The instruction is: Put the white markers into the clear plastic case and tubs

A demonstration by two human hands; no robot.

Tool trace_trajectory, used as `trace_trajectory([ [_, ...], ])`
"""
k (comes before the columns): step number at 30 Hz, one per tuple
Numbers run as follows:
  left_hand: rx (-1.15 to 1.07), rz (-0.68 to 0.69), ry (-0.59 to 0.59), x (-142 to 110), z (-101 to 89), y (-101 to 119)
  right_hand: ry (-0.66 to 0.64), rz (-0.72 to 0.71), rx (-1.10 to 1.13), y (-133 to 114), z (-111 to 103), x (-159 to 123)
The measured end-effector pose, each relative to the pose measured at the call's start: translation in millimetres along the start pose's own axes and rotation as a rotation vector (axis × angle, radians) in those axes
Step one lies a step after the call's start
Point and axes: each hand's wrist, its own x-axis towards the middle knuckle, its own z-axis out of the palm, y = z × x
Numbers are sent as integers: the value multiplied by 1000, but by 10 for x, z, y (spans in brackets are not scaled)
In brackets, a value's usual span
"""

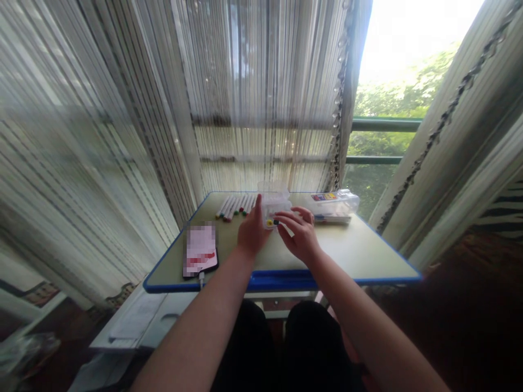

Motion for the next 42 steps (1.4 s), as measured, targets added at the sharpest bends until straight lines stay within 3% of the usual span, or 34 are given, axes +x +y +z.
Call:
trace_trajectory([
  [9, -13, -23, -13, 8, 5, -14, 91, 96, 41, 32, 5, 20],
  [16, -24, -29, -26, 15, -2, -4, 25, 47, 23, 47, 38, -1],
  [27, -2, -26, -13, 13, -7, -3, 41, 72, 1, -4, -12, -1],
  [38, 26, 41, -121, 0, -25, 0, 94, -21, -109, -66, 55, -22],
  [42, 5, 49, -87, 1, -3, 3, 71, -21, -82, -57, 55, -11],
])
